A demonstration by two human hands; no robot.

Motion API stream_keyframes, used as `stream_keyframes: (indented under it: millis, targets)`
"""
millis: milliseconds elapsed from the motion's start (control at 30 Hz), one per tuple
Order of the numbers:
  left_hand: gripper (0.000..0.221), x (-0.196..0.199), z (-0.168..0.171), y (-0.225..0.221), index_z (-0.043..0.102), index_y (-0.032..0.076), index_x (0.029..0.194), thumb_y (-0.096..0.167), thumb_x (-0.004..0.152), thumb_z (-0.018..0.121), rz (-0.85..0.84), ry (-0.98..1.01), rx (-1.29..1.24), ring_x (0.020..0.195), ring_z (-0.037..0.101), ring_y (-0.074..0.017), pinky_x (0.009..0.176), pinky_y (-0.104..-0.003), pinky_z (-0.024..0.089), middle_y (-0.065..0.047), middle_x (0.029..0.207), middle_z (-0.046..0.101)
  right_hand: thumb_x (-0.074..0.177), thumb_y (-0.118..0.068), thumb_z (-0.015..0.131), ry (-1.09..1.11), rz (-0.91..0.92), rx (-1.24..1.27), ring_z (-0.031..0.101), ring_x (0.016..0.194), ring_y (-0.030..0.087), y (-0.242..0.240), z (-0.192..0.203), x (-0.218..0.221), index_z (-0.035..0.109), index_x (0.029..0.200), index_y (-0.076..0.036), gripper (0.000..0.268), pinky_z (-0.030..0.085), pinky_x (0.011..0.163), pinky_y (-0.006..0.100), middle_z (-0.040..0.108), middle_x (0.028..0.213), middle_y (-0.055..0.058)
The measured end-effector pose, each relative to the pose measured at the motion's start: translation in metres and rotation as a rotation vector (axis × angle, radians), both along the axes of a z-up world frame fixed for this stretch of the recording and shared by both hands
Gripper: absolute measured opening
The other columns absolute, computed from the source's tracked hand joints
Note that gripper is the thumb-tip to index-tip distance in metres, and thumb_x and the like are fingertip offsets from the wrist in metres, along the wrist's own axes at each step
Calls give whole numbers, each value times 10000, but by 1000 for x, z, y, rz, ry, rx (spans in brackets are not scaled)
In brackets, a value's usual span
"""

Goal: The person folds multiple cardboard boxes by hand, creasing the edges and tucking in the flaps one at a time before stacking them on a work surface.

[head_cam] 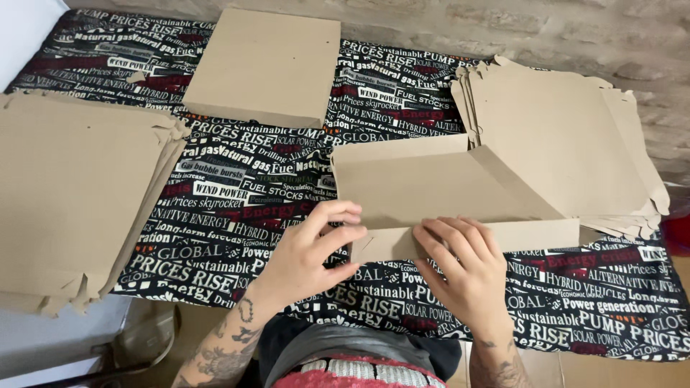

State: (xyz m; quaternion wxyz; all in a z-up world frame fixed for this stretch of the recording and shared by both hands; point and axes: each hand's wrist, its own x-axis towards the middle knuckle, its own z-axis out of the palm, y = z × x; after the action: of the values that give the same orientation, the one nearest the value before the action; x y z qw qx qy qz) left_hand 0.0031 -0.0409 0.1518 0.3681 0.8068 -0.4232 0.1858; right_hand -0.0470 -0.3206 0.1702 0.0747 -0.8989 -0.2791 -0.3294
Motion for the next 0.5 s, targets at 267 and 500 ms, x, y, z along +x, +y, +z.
stream_keyframes:
  millis: [267, 500]
  targets:
    - [272, -6, 7, 0, 674, 104, 964, 372, 1008, 684, 19, 242, 13, 832, 613, -123, 588, -251, 507, -44, 1136, 566, 1041, -227, 721, 16, 93, 31, 694, 1142, 310, 3, -3, -1, 733, 1229, -99, 228, 533, 1039, 489, 741, 1298, 95]
    - [268, -12, 20, -3, 680, 75, 1064, 311, 1074, 552, -26, 395, 170, 946, 670, -187, 783, -397, 552, -67, 1252, 567, 1056, -199, 682, 35, 107, 30, 682, 1133, 298, 6, -2, -4, 715, 1211, -101, 187, 529, 1048, 492, 733, 1285, 78]
